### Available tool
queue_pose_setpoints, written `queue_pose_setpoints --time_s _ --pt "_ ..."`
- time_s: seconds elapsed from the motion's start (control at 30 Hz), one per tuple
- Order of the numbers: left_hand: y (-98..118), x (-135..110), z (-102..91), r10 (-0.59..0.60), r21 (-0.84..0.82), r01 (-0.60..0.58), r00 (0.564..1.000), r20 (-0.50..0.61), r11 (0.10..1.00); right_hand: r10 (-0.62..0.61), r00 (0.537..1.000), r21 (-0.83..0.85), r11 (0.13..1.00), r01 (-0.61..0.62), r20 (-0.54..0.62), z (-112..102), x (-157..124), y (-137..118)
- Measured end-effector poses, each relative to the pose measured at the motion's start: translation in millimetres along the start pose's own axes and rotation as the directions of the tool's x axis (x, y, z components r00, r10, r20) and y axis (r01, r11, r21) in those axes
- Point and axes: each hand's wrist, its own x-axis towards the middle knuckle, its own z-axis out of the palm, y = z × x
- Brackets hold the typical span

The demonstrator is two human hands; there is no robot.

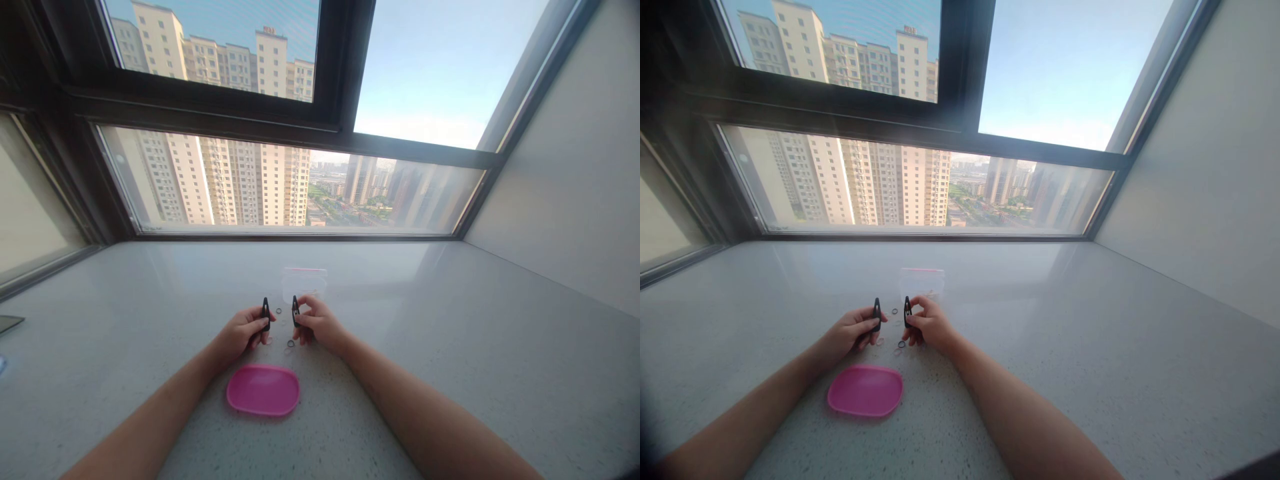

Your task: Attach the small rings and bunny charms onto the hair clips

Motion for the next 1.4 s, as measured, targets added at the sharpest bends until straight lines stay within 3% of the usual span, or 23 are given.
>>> queue_pose_setpoints --time_s 1.4 --pt "0.4 1.5 0.4 -0.037 -0.003 0.037 0.999 -0.015 0.999 0.025 1.000 -0.010 1.000 -0.024 0.018 -0.7 0.2 0.4"
